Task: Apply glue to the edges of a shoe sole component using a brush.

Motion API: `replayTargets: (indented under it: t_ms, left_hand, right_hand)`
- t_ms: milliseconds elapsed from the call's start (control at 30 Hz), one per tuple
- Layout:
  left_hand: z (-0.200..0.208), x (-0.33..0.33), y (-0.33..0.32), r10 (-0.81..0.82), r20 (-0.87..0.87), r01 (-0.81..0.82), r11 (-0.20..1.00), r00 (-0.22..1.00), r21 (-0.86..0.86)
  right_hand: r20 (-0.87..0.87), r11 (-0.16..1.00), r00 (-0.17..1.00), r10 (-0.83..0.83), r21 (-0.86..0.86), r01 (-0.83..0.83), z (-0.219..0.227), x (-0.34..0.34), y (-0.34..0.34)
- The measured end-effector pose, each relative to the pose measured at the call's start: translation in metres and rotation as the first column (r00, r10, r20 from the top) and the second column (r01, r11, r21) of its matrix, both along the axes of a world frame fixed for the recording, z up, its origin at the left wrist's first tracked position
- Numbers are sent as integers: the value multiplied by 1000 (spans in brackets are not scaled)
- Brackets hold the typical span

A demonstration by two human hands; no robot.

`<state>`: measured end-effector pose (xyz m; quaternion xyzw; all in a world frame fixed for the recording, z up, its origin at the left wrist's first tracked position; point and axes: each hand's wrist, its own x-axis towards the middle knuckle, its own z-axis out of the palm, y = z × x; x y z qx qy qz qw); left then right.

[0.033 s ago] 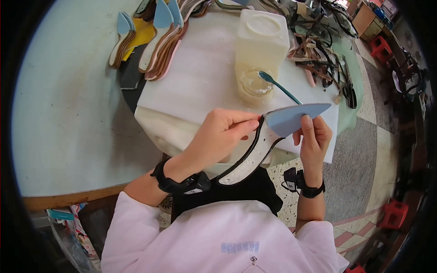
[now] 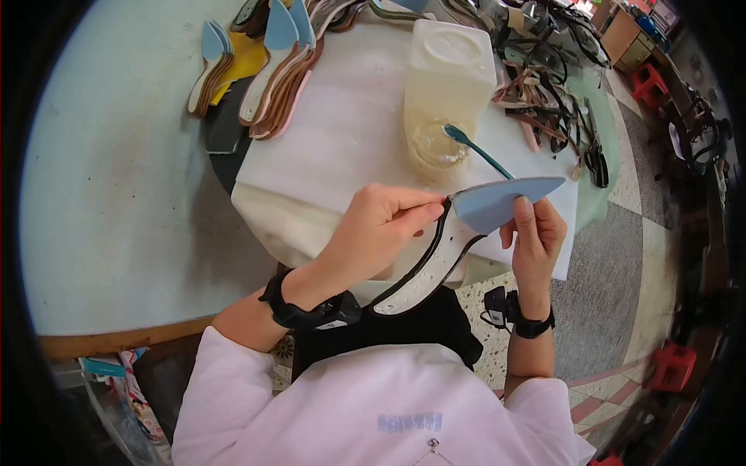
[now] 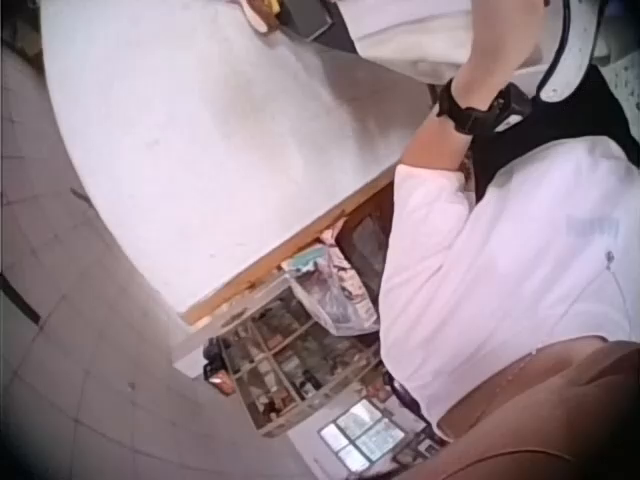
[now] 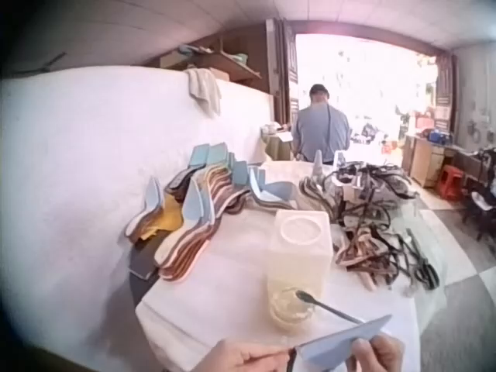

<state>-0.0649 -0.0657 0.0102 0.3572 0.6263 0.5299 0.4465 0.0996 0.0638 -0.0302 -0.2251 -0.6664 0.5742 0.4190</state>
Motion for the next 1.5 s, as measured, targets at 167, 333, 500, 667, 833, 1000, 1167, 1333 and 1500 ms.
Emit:
replayTargets:
  t_ms: [167, 333, 500, 667, 833, 1000, 1167, 1333, 1500]
  left_hand:
    - [-2, -7, -4, 57, -55, -52, 995, 997, 89]
    - [-9, -7, -13, 198, -74, -179, 961, 977, 210]
    - [-20, -12, -17, 284, -194, -236, 943, 939, 235]
    - [-19, -25, -19, 273, -228, -221, 948, 935, 230]
    - [-18, -43, -19, 145, -42, -138, 981, 988, 140]
    - [-24, -46, -17, 151, -203, -130, 985, 967, 117]
    - [-23, -47, -18, 165, -282, -133, 982, 945, 132]
    - [-14, -48, -19, 207, 95, -222, 955, 974, 195]
    - [-17, -51, -19, 57, -71, -46, 988, 996, 146]
  right_hand:
    - [-32, 1000, 999, 16, 12, -16, 12, -13, -9]
    - [29, 992, 998, -64, 115, 60, 20, -29, -22]
    - [90, 946, 989, -114, 313, 81, 25, -46, -29]
    - [223, 925, 969, -105, 380, 13, 33, -58, -28]
    - [286, 956, 958, -23, 288, -63, 44, -68, -24]
    - [216, 982, 970, 109, 125, -139, 39, -75, -21]
    - [154, 989, 980, 124, 60, -135, 33, -75, -22]
    - [113, 987, 981, 157, -50, -152, 35, -71, -23]
    - [137, 985, 984, 117, 111, -132, 35, -73, -26]
